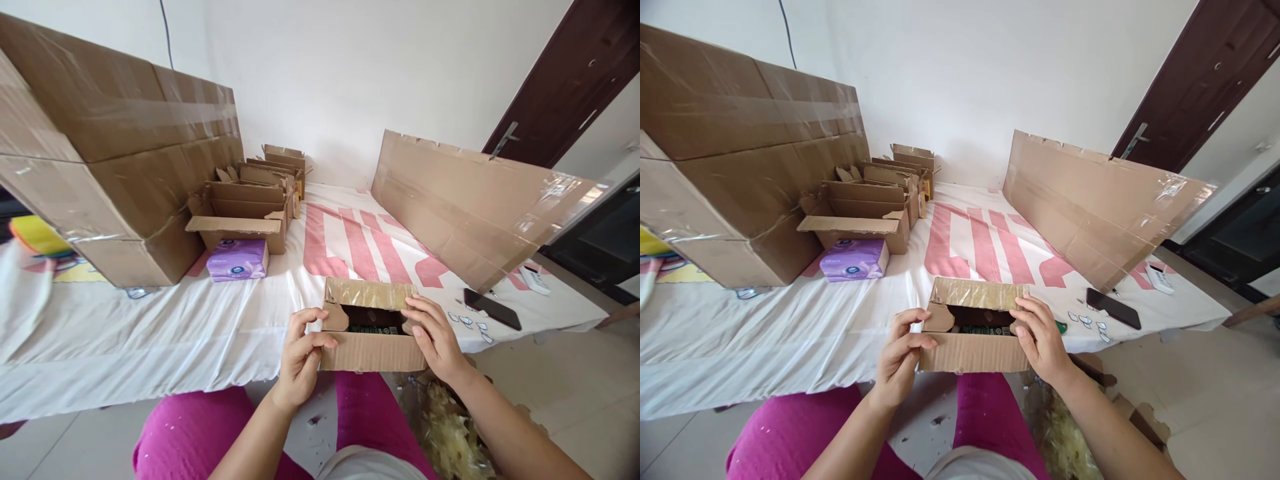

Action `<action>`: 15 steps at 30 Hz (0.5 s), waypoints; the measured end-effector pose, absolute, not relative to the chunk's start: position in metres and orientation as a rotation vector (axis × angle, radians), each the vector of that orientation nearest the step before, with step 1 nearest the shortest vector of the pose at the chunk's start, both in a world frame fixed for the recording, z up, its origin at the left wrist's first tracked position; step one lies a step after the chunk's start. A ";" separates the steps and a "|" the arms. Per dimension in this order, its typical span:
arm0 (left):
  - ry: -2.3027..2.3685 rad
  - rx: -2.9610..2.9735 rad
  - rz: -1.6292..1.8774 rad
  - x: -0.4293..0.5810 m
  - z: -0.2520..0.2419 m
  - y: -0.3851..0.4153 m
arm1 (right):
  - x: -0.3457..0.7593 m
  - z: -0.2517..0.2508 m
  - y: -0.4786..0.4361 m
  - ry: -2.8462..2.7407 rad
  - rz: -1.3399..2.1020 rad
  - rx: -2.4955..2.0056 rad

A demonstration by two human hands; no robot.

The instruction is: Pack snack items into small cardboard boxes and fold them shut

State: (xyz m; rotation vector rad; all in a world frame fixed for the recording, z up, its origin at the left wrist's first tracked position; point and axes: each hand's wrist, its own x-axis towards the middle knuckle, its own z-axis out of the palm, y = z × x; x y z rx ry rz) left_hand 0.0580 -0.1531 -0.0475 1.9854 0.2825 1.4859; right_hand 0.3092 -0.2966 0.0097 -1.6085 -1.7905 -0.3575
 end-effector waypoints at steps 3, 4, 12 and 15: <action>0.292 2.016 1.505 0.057 -0.047 -0.155 | 0.309 0.009 -0.297 -1.791 -0.348 -1.599; 0.292 2.024 1.510 0.057 -0.046 -0.156 | 0.309 0.009 -0.298 -1.789 -0.347 -1.595; 0.202 2.004 1.598 0.048 -0.037 -0.160 | 0.303 0.003 -0.315 -1.824 -0.386 -1.529; 0.293 2.213 1.568 0.045 -0.026 -0.164 | 0.298 0.001 -0.324 -1.821 -0.405 -1.519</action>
